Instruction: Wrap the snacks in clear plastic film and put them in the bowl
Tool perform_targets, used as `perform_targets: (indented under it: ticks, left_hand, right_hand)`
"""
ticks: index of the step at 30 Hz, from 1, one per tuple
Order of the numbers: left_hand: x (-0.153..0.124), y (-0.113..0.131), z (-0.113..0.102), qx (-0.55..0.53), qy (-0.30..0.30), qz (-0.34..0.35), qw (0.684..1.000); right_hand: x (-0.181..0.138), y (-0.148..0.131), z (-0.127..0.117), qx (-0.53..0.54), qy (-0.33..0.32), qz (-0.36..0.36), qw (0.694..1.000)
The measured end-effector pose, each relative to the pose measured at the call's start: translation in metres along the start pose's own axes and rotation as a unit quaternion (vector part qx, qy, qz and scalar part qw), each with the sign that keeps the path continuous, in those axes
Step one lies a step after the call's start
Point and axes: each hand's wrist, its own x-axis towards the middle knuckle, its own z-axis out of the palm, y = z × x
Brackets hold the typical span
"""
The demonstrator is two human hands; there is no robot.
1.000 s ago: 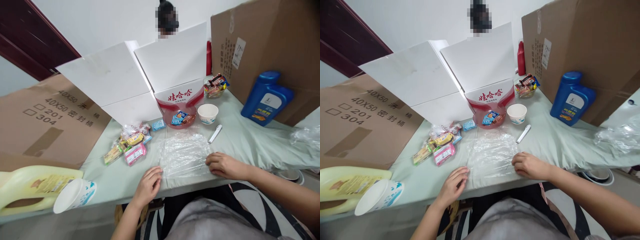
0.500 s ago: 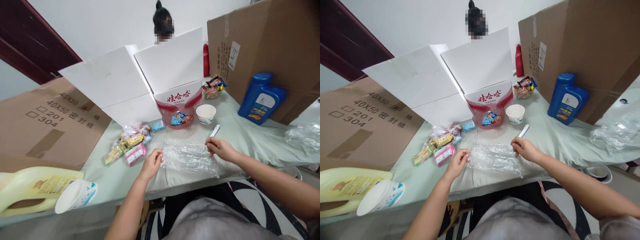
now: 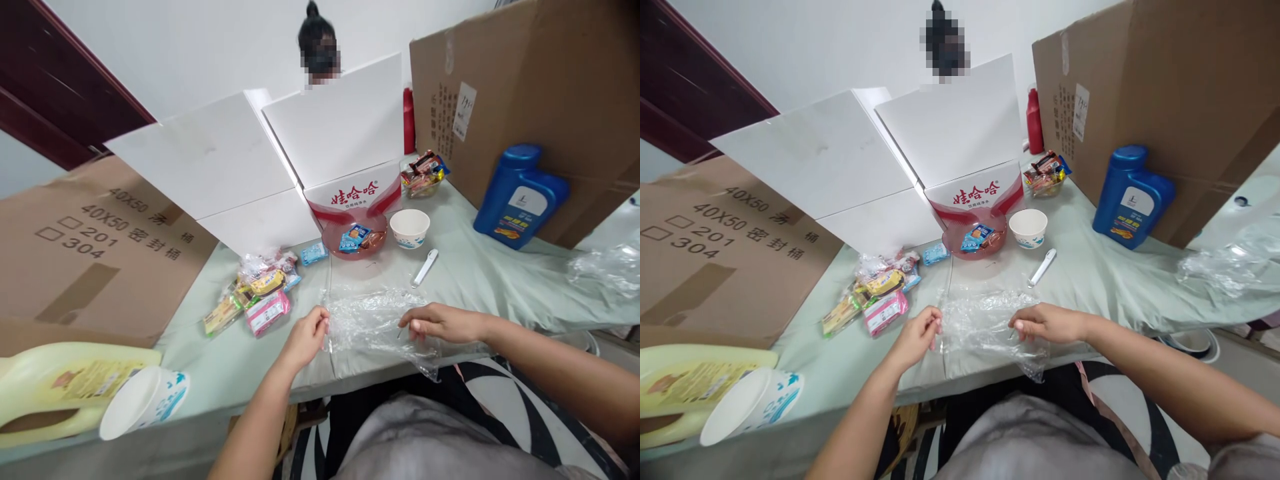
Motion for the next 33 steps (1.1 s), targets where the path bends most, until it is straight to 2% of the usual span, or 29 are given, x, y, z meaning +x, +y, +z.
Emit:
perform_targets:
  ticks: [3, 6, 10, 13, 15, 18, 20, 22, 25, 29, 31, 33]
  left_hand:
    - [0.010, -0.003, -0.002, -0.066, 0.042, -0.013, 0.997]
    - [0.011, -0.008, 0.003, -0.089, 0.019, -0.045, 0.995]
    - [0.000, -0.012, 0.009, -0.072, -0.034, -0.067, 0.995]
    - [-0.003, -0.009, 0.001, -0.078, -0.060, -0.055, 0.994]
    - [0.003, -0.006, -0.007, -0.070, -0.035, -0.036, 0.996]
    - [0.021, -0.004, -0.012, 0.006, 0.065, -0.003, 0.998]
    - [0.033, -0.005, -0.007, 0.083, 0.102, -0.002, 0.991]
    - [0.039, -0.009, 0.003, 0.138, 0.093, -0.007, 0.986]
    - [0.036, -0.014, 0.015, 0.135, 0.081, 0.002, 0.988]
    - [0.021, -0.016, 0.009, 0.006, 0.105, -0.009, 0.994]
    - [0.016, -0.016, 0.003, -0.062, 0.064, -0.027, 0.996]
    - [0.014, -0.016, 0.001, -0.070, 0.009, -0.044, 0.997]
  right_hand:
    - [-0.001, 0.002, 0.000, 0.002, -0.018, -0.043, 0.999]
    - [-0.006, 0.010, 0.014, -0.109, -0.012, -0.071, 0.991]
    - [-0.014, 0.022, 0.041, -0.245, 0.099, -0.117, 0.957]
    - [-0.013, 0.024, 0.046, -0.211, 0.184, -0.150, 0.948]
    - [-0.005, 0.024, 0.039, -0.149, 0.246, -0.125, 0.949]
    - [0.013, 0.026, 0.023, -0.103, 0.344, 0.007, 0.933]
    - [0.024, 0.029, 0.016, -0.142, 0.355, 0.103, 0.918]
    - [0.030, 0.031, 0.015, -0.205, 0.327, 0.153, 0.910]
    - [0.025, 0.030, 0.022, -0.239, 0.314, 0.151, 0.906]
    - [0.007, 0.025, 0.028, -0.187, 0.388, 0.097, 0.897]
    - [0.001, 0.024, 0.029, -0.188, 0.405, 0.086, 0.891]
    - [-0.002, 0.026, 0.031, -0.224, 0.398, 0.092, 0.885]
